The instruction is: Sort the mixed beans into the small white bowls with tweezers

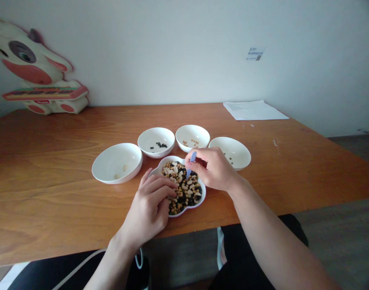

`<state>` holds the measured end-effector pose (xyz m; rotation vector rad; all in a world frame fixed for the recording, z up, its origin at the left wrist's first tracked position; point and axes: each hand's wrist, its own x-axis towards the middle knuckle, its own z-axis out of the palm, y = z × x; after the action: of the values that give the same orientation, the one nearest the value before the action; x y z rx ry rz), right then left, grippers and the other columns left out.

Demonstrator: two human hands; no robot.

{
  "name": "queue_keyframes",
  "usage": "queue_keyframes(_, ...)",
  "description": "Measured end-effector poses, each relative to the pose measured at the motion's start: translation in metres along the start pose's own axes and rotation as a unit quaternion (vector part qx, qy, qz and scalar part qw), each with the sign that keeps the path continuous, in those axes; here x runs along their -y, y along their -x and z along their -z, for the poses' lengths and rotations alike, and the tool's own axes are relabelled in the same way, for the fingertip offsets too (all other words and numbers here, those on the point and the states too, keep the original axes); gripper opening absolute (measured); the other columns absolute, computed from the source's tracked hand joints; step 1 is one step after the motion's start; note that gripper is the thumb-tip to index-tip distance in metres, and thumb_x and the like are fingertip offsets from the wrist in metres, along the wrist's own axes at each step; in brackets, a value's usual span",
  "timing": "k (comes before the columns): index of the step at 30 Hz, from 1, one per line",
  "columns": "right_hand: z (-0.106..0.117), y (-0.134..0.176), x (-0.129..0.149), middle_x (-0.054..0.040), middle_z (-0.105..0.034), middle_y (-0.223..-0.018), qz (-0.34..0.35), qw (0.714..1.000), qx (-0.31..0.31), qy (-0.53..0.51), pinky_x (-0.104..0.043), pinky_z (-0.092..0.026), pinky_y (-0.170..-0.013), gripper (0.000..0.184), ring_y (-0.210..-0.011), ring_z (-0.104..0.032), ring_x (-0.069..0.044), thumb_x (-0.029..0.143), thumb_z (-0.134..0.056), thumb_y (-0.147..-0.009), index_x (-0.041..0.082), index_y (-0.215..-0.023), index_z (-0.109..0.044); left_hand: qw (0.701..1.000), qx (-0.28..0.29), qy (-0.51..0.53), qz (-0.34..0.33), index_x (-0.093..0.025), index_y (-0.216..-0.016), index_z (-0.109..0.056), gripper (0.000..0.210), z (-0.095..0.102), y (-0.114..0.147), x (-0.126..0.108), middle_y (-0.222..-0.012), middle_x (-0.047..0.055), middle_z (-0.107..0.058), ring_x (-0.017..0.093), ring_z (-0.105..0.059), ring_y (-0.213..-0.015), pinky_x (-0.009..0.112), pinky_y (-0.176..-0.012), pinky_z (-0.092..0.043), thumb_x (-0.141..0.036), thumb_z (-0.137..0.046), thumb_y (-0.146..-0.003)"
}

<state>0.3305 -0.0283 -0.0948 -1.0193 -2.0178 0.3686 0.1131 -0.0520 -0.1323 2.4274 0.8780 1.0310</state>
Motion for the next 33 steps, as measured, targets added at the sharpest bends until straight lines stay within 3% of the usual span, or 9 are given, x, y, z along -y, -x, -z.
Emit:
queue_keyframes(12, 0.0003, -0.0005, 0.0008, 0.0001, -0.068, -0.067, -0.003, 1.0, -0.013, -0.015, -0.021, -0.041, -0.057, 0.014, -0.055, -0.054, -0.008, 0.017, -0.059, -0.087, 0.015, -0.075, -0.065, 1.0, 0.001, -0.004, -0.002, -0.021, -0.077, -0.065, 0.03, -0.0007, -0.0005, 0.0, -0.095, 0.001, -0.071, 0.018, -0.063, -0.096, 0.054, -0.115, -0.026, -0.002, -0.043, -0.082)
queue_keyframes(33, 0.0014, 0.0022, -0.0032, 0.0008, -0.064, -0.064, -0.051, 0.992, -0.111, -0.017, -0.022, -0.039, -0.053, 0.019, -0.055, -0.055, -0.01, 0.029, -0.059, -0.091, 0.017, -0.076, -0.063, 1.0, 0.002, -0.004, 0.001, -0.022, -0.077, -0.065, 0.03, -0.0006, -0.0009, 0.0001, -0.095, 0.001, -0.071, 0.018, -0.063, -0.096, 0.054, -0.115, -0.026, -0.001, -0.043, -0.081)
